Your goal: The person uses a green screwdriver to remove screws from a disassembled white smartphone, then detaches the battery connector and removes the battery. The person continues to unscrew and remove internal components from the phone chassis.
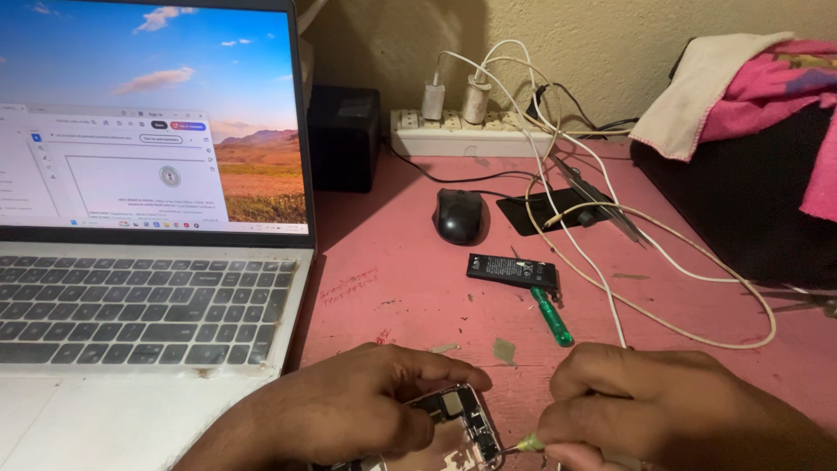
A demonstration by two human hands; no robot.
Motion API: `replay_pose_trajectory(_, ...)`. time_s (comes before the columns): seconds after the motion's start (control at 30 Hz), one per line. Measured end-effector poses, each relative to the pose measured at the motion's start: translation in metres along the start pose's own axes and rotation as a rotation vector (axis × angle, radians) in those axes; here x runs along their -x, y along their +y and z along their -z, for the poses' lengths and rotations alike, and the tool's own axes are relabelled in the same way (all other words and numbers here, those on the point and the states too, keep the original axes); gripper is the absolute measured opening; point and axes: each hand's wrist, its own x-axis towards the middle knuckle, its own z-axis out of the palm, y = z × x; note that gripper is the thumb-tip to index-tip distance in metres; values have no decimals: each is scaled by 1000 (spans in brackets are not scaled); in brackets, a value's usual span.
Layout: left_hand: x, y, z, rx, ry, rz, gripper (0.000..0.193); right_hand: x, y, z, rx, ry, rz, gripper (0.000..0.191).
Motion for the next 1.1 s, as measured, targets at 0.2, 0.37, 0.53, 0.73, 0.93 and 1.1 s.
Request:
replay_pose_trajectory(0.2, 1, 1, 1, 5, -20, 4, 63, 1, 0, -2, -35, 10, 32, 18)
replay_pose_trajectory(0.37, -1, -5, 1, -32, 11, 59, 58, 0, -1, -1, -3, 58, 73, 15)
replay_pose_trajectory(0.53, -2, -5, 0, -32, -81, -187, 51, -5, -5, 8, -188, 98, 58, 14)
replay_pose_trajectory(0.73, 2, 1, -1, -112, -88, -4, 41, -8, -13, 6, -268, 272, 63, 32)
replay_pose_trajectory(0.93, 4, -3, -2, -203, -119, -277, 42, -5, -1, 0, -251, 241, 12, 38)
replay_pose_trajectory(1.1, 8, -4, -4, -275, -65, -181, 35, -2, 3, -4, -255, 204, -70, 35)
